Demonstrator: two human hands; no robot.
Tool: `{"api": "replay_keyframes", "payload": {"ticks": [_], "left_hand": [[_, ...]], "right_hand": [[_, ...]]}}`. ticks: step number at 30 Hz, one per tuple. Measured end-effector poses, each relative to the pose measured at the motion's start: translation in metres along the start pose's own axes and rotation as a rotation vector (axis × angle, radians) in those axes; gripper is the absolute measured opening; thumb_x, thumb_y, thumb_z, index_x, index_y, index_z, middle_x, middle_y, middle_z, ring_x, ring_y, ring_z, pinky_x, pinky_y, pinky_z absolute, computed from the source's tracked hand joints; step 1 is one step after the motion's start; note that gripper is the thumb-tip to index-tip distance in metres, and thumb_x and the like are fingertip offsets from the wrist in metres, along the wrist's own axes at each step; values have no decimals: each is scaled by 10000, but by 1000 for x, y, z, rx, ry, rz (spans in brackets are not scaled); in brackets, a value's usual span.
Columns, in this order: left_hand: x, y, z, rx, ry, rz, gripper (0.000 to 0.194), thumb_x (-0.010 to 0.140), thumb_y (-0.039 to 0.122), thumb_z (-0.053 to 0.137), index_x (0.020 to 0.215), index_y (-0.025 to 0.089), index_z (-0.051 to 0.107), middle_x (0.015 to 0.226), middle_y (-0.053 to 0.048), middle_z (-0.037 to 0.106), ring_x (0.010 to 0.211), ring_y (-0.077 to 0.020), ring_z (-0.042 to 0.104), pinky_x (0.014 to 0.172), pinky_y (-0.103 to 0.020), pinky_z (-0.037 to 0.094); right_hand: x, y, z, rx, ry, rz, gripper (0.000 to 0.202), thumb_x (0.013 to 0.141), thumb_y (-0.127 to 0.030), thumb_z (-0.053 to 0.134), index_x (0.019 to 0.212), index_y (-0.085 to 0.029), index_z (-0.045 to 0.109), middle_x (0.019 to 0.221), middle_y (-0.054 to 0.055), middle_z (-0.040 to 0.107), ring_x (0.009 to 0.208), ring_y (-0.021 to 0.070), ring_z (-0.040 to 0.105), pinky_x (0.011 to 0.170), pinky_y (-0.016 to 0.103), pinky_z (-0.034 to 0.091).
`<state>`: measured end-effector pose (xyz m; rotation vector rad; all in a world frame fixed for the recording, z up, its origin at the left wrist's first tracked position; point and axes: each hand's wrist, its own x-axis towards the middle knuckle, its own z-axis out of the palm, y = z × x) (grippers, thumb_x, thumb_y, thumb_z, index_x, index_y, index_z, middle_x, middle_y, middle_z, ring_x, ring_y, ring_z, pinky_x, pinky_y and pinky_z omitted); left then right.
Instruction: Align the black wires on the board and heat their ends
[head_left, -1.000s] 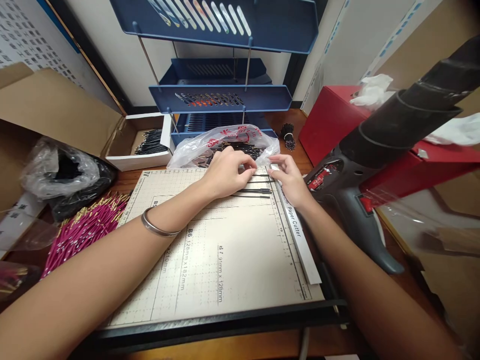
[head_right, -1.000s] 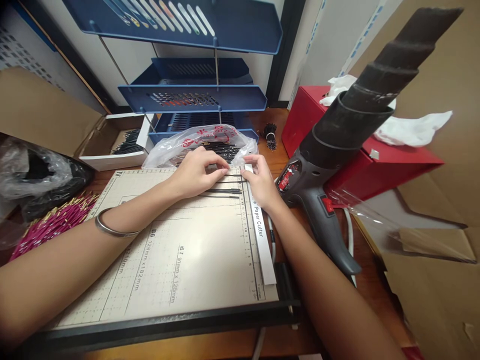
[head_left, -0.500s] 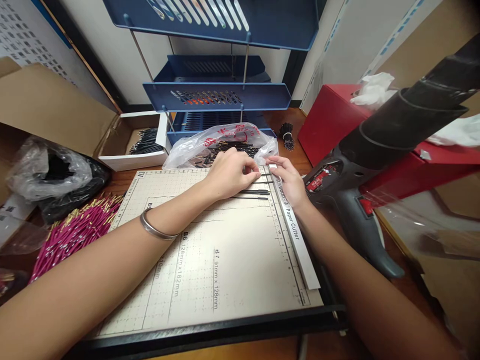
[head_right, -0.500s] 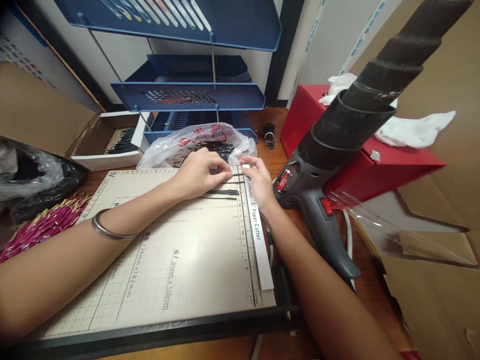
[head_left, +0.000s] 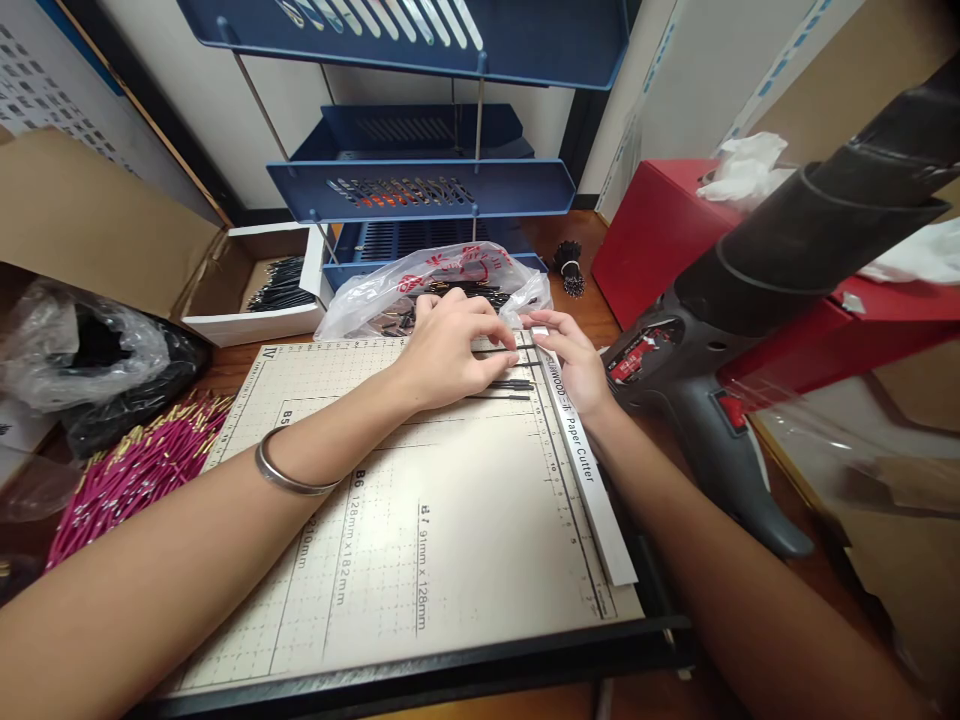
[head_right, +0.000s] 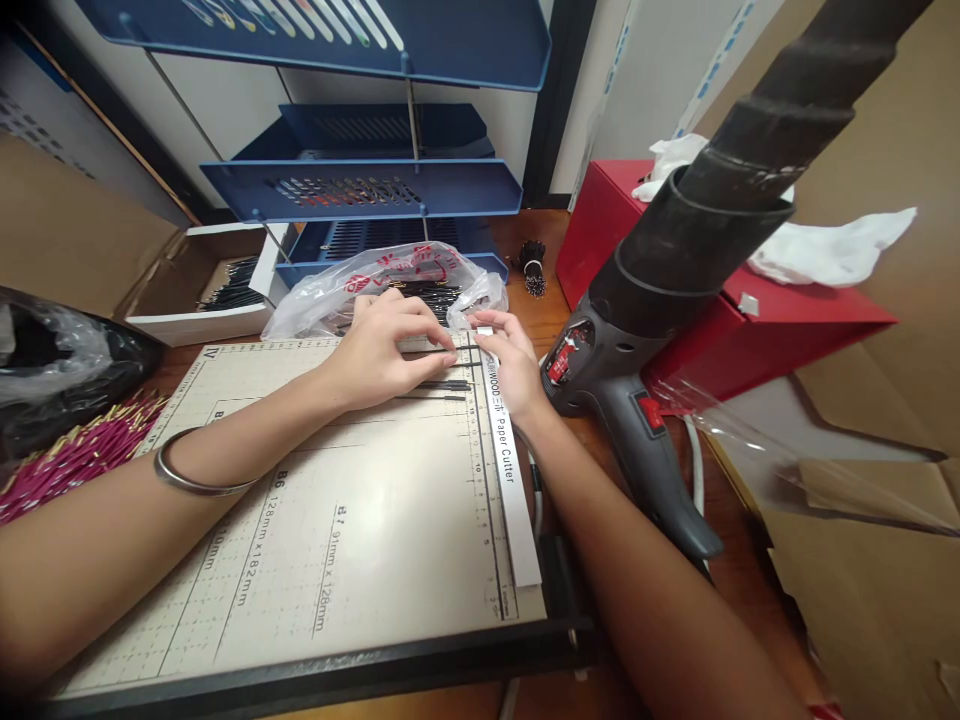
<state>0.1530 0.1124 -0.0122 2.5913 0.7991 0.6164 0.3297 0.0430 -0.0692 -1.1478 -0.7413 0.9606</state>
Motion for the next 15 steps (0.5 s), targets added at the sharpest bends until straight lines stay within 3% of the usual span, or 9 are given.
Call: {"api": "replay_keyframes", "payload": {"ticks": [9,15], "left_hand": [[2,1,0,-18,-92,23,149,901,371,777,838,256,848,957,-41,776,987,-259,538,984,-495,269],[3,-1,2,33,-57,-9,151,915,340,748,844,237,832,938,-45,760,970,-261,547,954,-485,279]], "right_hand": [[2,2,2,7,29,-7,335,616,-361,767,930,-263,703,1089,22,756,1178,279,669,1204,497,467],[2,2,-1,-17,5,9,323,662,-344,759,969,-262,697,1120,25,752,1188,273,669,1229,510,446]]}}
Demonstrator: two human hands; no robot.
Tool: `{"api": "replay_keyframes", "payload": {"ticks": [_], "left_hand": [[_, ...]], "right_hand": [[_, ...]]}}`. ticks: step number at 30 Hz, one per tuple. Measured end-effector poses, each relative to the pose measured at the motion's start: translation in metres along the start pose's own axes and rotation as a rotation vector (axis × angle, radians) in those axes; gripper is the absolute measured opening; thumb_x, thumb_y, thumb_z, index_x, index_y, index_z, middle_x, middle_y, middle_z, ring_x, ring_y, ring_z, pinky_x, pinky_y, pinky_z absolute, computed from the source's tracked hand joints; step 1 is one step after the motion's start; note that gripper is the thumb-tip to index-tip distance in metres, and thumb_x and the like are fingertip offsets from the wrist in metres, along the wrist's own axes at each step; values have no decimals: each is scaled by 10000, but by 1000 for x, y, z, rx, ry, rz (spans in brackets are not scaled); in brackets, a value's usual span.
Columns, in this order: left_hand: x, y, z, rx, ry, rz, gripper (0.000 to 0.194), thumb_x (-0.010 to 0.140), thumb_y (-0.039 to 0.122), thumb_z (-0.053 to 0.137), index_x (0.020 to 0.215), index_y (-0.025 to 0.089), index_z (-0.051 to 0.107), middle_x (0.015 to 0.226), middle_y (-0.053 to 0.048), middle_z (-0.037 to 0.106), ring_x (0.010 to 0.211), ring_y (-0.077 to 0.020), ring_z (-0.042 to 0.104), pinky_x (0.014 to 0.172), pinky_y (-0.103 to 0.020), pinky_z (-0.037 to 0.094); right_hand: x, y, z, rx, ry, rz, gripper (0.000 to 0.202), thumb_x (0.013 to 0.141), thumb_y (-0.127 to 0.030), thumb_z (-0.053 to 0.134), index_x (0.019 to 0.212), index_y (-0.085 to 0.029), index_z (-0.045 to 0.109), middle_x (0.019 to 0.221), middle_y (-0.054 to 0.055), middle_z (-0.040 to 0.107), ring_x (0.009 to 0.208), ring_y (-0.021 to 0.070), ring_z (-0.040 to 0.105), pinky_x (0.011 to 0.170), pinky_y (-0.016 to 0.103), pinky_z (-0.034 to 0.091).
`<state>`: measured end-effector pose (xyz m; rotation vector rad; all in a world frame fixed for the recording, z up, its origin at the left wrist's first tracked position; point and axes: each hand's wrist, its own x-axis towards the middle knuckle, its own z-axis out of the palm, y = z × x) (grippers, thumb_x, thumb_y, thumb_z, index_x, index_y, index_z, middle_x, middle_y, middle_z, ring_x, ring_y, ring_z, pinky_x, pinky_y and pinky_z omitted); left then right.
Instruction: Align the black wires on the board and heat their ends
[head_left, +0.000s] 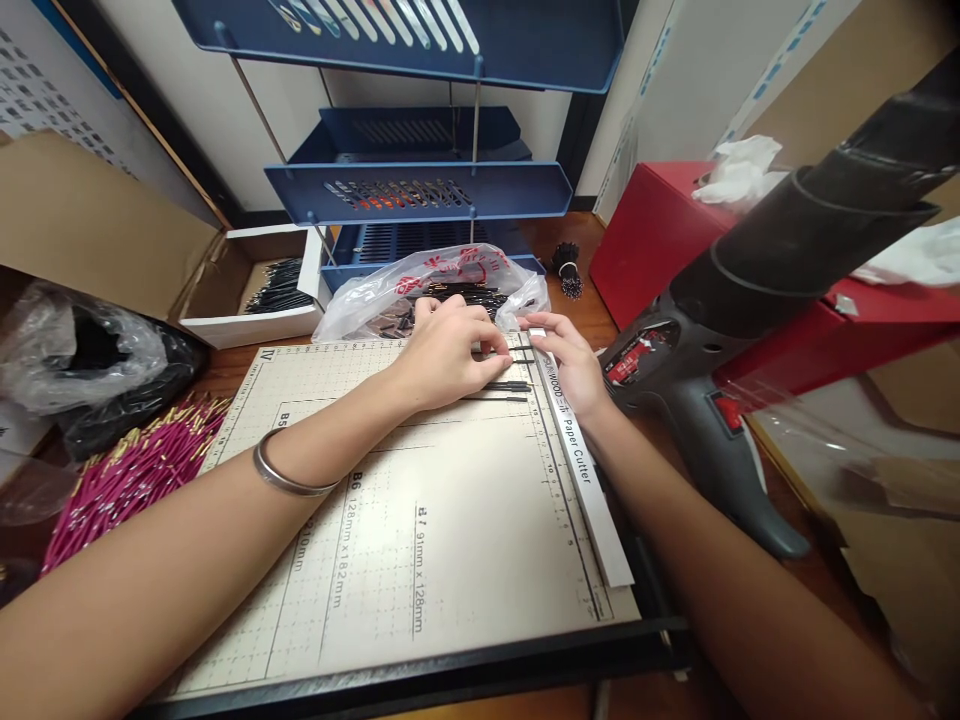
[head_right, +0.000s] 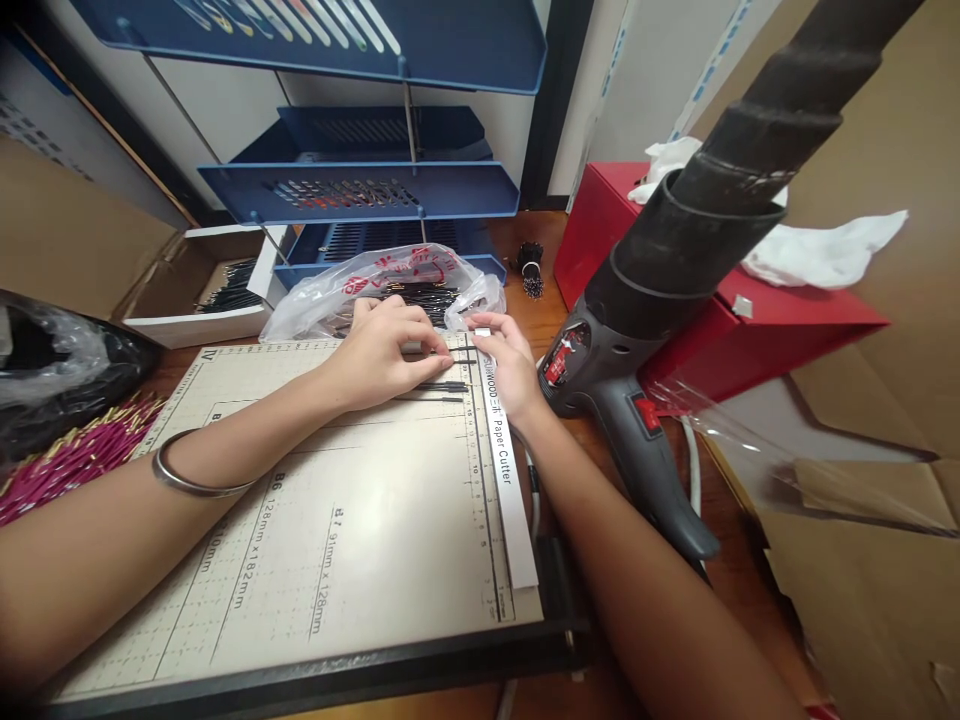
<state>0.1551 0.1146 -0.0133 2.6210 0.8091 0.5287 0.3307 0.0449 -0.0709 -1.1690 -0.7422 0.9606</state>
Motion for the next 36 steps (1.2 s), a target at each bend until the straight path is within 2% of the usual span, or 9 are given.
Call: {"api": "replay_keyframes", "payload": {"ticks": [6,10,16,22,25,28,31,36], "left_hand": [[-1,-3,-1,2,25,-23,145,923,334,731,869,222,805,1054,-51,773,1031,-274,582,975,-480,300],[1,-2,-4,-43,26,-54,184,972,375,700,987,245,829,1153,-51,796,1108,-287,607,1028,-500,308],[4,-5,-6,-37,-32,-99,187,968,353,698,978,260,860,1048,-67,809,1078,-306,629,1029,-533,350],[-4,-15,-17,-141,-99,-2,176,933,319,683,905,246,840,932,-50,791,978,-261,635,958,-443,425],[-8,-19,-25,-178,-164,82,209,927,432,723,955,255,830,948,-36,775,983,-245,634,961,-415,407],[-9,-19,-28,-141,-225,151,325,869,548,800,1041,272,820,971,-24,755,1007,-248,628,965,-413,362],[-9,-17,-24,-109,-234,145,293,879,519,802,1032,269,809,966,-20,742,993,-242,630,944,-409,343],[-11,-6,-16,-32,-176,89,262,938,487,756,1040,248,789,1003,-40,763,1019,-263,637,940,-417,372]], "right_hand": [[0,0,0,9,-24,-2,333,665,-345,755,982,-265,689,1110,26,747,1202,270,663,1223,498,459],[0,0,0,3,-15,-6,324,654,-348,761,960,-267,693,1112,26,745,1212,272,659,1225,493,456],[0,0,-1,-15,-57,-7,306,694,-356,744,977,-273,659,1137,28,740,1230,271,650,1229,490,435],[-2,-3,-1,-45,-41,-7,293,699,-339,725,980,-271,671,1143,29,743,1187,266,659,1199,493,471],[-3,-4,0,-81,-37,-29,269,707,-328,723,966,-270,685,1145,31,747,1198,268,655,1207,496,472],[-3,-5,0,-91,-31,-37,266,703,-327,722,960,-268,689,1141,32,748,1190,269,658,1209,502,472],[-4,-5,0,-80,-28,-28,277,701,-332,724,968,-270,689,1150,30,749,1198,269,659,1209,500,472],[-3,-4,0,-55,-34,-3,284,697,-343,725,969,-275,681,1141,27,746,1185,270,659,1205,508,472]]}}
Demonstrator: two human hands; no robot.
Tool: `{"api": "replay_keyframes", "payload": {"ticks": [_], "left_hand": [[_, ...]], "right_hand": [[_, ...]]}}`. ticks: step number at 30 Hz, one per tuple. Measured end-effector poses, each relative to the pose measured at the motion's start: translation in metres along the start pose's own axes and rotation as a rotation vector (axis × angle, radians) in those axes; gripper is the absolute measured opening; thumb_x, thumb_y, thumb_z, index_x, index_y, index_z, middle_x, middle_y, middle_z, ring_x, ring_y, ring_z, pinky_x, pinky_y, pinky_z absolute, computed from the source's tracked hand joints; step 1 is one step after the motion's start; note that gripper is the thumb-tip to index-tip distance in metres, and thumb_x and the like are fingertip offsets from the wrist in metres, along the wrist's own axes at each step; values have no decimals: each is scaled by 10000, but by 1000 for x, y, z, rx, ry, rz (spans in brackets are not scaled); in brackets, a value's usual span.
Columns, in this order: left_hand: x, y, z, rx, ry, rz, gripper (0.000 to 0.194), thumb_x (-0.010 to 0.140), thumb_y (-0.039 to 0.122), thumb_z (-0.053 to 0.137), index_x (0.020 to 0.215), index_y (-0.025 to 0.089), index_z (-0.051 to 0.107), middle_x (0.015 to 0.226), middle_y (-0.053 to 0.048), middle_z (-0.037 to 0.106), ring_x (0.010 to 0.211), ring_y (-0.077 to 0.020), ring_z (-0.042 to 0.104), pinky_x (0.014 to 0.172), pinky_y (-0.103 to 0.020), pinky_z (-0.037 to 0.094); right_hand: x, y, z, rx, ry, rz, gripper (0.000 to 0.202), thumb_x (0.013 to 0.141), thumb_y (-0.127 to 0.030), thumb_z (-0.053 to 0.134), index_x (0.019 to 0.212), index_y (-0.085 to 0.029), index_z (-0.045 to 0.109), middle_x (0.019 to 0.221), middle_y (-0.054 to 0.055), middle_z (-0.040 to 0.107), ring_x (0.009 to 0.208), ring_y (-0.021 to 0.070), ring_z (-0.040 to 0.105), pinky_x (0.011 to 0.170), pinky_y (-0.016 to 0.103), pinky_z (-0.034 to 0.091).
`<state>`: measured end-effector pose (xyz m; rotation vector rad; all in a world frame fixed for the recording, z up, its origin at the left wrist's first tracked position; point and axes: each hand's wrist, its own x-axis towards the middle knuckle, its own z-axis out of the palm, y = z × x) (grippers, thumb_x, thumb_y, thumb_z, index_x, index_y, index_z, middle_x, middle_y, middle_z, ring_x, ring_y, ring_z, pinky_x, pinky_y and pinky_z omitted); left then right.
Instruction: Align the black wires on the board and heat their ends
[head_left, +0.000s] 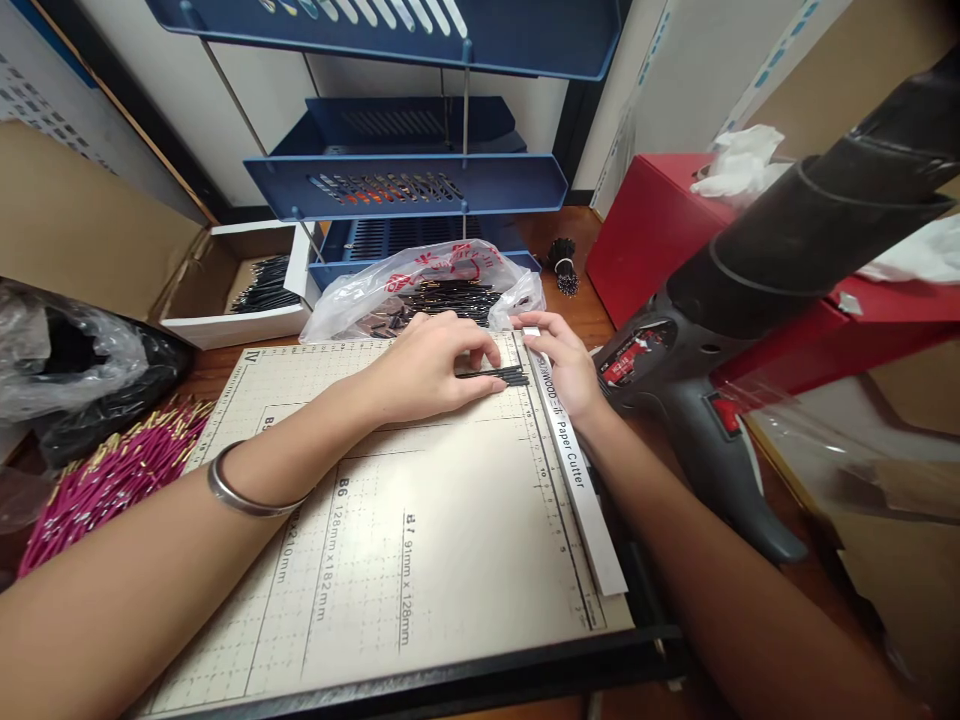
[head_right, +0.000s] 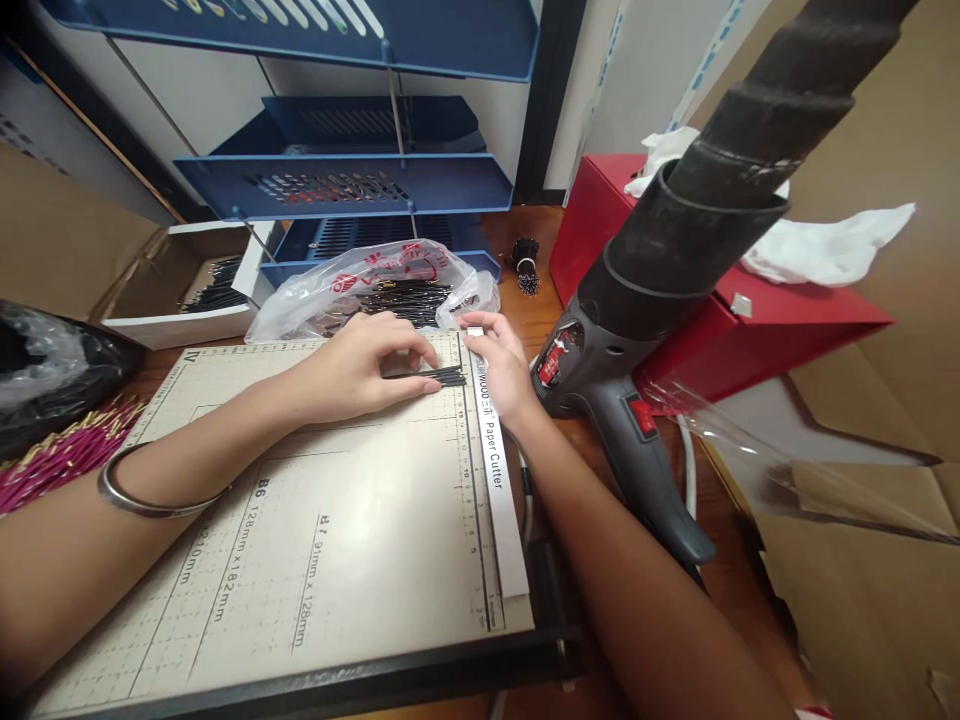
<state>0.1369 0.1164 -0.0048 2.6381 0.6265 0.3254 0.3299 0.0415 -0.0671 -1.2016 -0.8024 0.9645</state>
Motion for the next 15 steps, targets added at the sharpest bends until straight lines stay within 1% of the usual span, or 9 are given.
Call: {"api": "replay_keyframes", "payload": {"ticks": [2,4,5,6,7,8,9,12,15], "left_hand": [[-4,13,3,101,55,-40,319,973,519,709,1096,236,788,1093,-73,781,1073,-299,635,955,-447,394],[-10,31,6,228,117,-110,424,1029,539,610,1223,199,773,1278,-128,773,1164,-352,625,990,-501,424],[-15,42,9,276,129,-142,483,1054,535,555,1299,168,749,1372,-158,749,1214,-378,621,1020,-536,437],[-19,52,12,320,112,-169,552,1074,532,503,1402,134,699,1470,-186,703,1274,-400,613,1074,-577,435],[-24,61,15,368,90,-178,635,1083,547,464,1481,87,644,1537,-222,654,1348,-427,592,1147,-627,403],[-28,68,18,409,53,-169,703,1088,571,436,1523,46,604,1567,-251,622,1427,-446,556,1221,-669,341],[-31,74,21,440,22,-162,756,1094,599,403,1539,16,586,1585,-272,598,1478,-459,526,1262,-703,286],[-36,79,28,490,-66,-151,863,1106,661,314,1568,-28,551,1625,-307,532,1567,-477,454,1301,-761,198],[-35,77,32,499,-92,-133,904,1109,694,262,1598,-18,526,1661,-298,484,1608,-463,412,1324,-757,171]], "right_hand": [[0,0,1,20,6,3,287,686,-348,729,958,-272,679,1133,29,743,1181,270,660,1222,509,457],[0,1,1,34,6,5,287,686,-346,730,959,-274,679,1128,27,744,1183,268,663,1224,503,458],[0,1,1,36,3,7,285,691,-344,729,964,-277,679,1128,25,745,1181,266,665,1216,500,467],[-1,1,1,34,-2,9,284,698,-341,730,971,-280,679,1131,23,747,1181,264,667,1207,496,477],[-1,1,1,28,-6,10,283,706,-338,732,979,-281,679,1140,22,749,1183,263,668,1200,492,486],[-1,0,1,22,-7,7,279,714,-336,733,981,-281,680,1148,22,751,1188,263,669,1197,490,491],[-2,0,1,16,-5,2,272,721,-336,734,981,-279,682,1156,22,752,1198,263,669,1200,488,492],[-2,-1,1,3,4,-18,257,724,-325,733,972,-270,692,1169,29,757,1210,263,671,1203,485,498],[-2,-1,1,8,2,-13,255,722,-316,733,969,-268,696,1166,30,763,1201,261,678,1212,486,497]]}}
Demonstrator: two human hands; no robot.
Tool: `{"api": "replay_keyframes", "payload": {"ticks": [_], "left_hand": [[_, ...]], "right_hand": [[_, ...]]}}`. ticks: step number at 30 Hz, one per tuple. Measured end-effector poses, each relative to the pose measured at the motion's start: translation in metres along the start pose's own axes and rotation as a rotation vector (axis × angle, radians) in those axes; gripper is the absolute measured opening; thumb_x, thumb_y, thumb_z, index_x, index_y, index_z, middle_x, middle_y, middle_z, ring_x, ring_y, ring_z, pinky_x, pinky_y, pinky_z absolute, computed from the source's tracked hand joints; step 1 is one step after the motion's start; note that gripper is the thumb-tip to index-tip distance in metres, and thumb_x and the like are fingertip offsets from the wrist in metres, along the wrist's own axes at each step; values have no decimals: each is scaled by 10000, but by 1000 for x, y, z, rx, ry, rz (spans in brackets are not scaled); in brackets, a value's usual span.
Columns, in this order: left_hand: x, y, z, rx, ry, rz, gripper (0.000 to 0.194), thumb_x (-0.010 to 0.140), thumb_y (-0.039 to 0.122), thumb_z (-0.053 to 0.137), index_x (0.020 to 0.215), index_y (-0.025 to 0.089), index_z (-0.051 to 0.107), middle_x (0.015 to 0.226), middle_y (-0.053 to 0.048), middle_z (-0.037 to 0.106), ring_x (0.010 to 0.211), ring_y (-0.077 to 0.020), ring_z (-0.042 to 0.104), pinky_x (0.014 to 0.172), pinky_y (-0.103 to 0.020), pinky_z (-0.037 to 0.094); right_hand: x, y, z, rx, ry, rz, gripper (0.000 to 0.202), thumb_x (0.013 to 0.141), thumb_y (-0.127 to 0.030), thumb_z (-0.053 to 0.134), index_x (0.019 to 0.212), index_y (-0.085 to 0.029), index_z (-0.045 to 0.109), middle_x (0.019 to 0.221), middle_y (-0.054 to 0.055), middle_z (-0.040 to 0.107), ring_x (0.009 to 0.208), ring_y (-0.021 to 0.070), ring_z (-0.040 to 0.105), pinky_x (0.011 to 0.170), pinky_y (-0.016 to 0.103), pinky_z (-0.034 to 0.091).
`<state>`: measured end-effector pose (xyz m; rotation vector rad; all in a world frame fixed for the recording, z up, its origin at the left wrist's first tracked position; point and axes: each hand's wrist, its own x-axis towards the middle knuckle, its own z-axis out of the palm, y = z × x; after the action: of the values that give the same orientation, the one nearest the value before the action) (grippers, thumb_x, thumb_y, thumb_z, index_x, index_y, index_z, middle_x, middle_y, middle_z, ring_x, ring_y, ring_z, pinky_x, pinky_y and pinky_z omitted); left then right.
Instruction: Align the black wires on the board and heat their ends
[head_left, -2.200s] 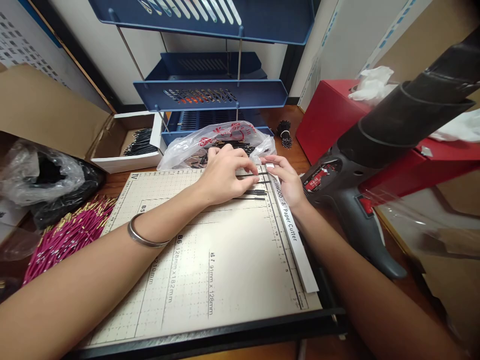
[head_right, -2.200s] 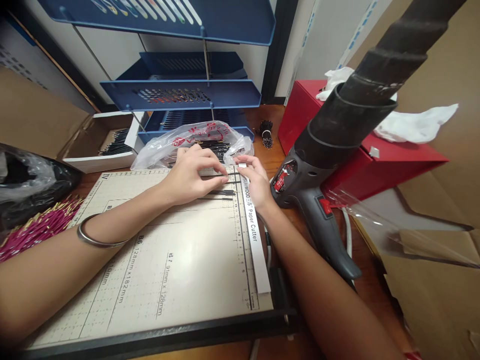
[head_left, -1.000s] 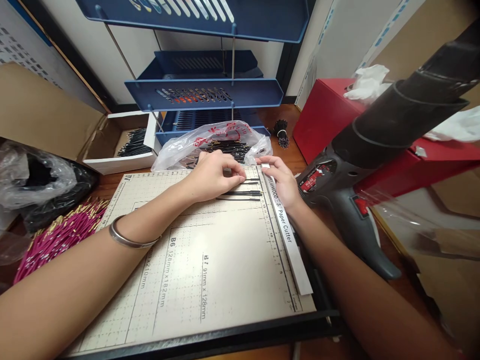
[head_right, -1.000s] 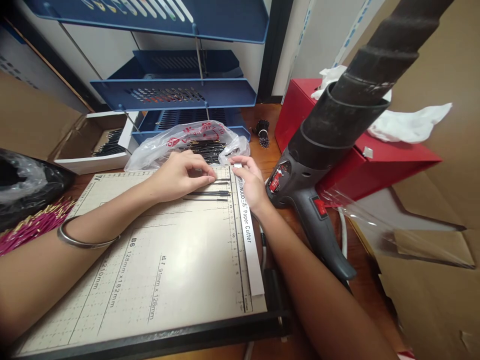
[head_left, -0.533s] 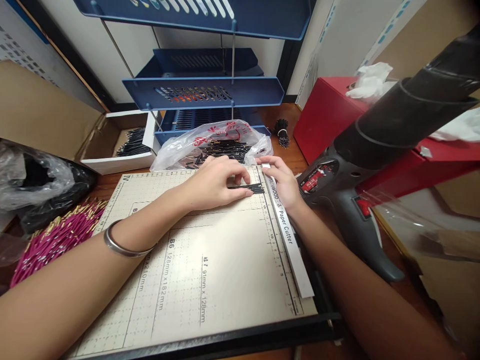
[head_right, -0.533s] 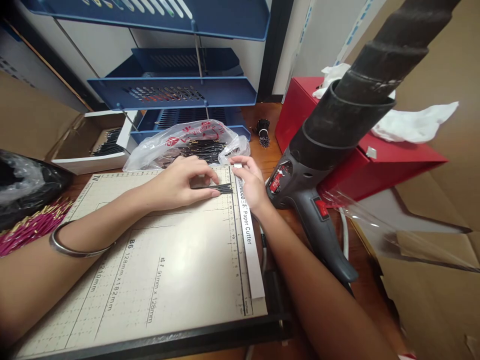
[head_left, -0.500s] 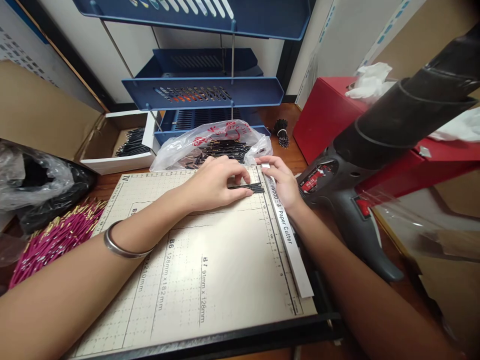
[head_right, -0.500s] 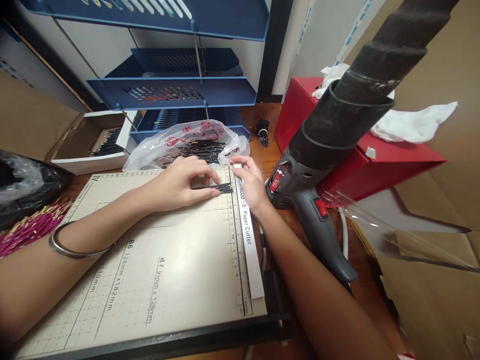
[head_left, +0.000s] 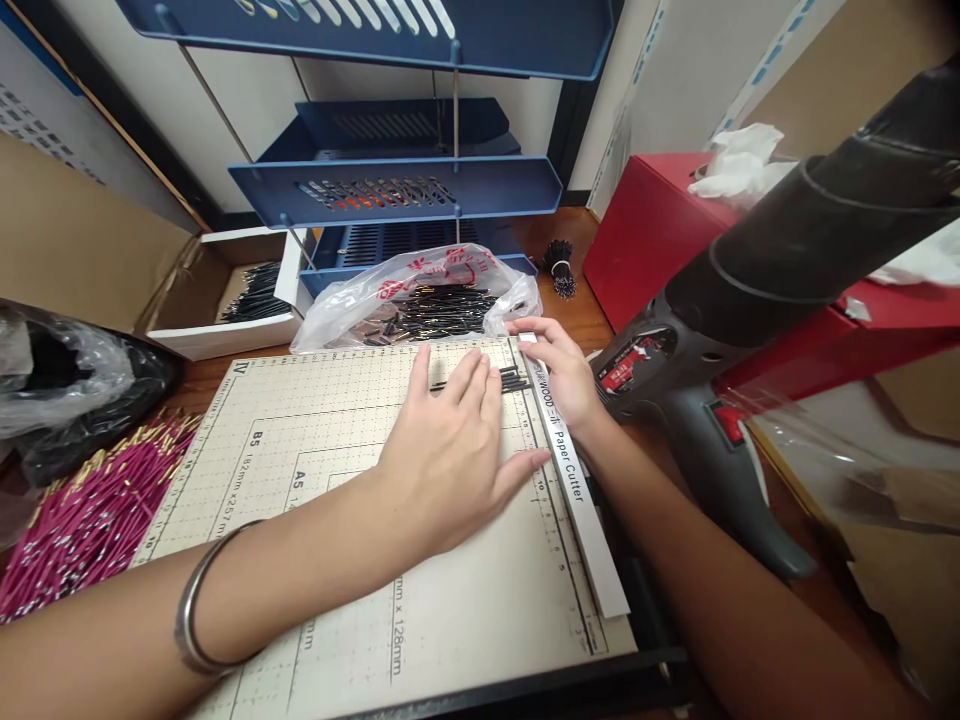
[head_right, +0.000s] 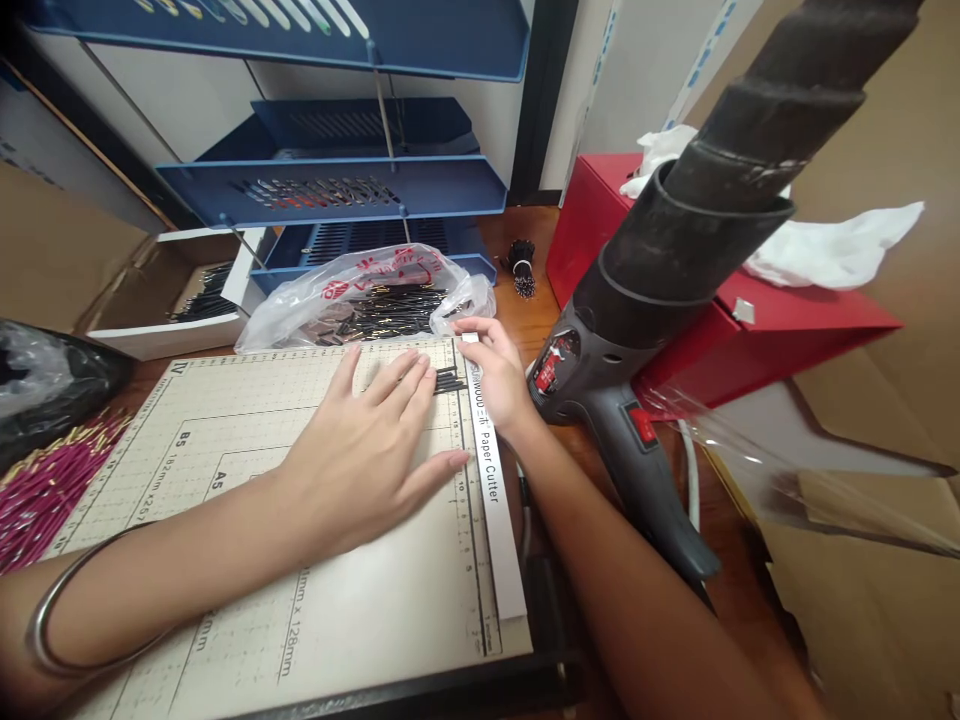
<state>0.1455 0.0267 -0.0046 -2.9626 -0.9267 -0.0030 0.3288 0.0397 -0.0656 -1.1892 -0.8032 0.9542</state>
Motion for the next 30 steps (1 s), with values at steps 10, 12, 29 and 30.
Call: {"api": "replay_keyframes", "payload": {"ticks": [10,12,29,30], "left_hand": [[10,2,10,-82,18,64,995,1078,788,196,1679,27,421,1745,-253,378,1686,-398,280,1400,-649,61],[13,1,9,-101,-17,76,1023,1075,794,187,1685,-1,388,1758,-262,343,1699,-399,239,1403,-641,42],[22,-9,3,-206,152,104,710,1140,567,349,1622,65,487,1692,-209,502,1594,-357,440,1346,-580,226],[23,-15,1,-228,214,85,582,1135,473,404,1554,107,577,1622,-176,594,1499,-345,536,1286,-560,317]], "right_hand": [[3,2,-1,-8,-28,-26,256,726,-317,710,976,-265,691,1146,26,753,1239,256,658,1256,479,448],[3,2,-1,-24,-26,-43,253,718,-316,707,965,-264,696,1139,28,748,1224,253,658,1239,469,460],[4,5,-1,16,-11,-47,216,788,-403,692,949,-260,710,1133,38,741,1202,256,659,1212,444,468],[4,7,0,36,-10,-55,232,796,-438,689,943,-260,709,1117,38,739,1194,256,660,1217,446,458]]}}
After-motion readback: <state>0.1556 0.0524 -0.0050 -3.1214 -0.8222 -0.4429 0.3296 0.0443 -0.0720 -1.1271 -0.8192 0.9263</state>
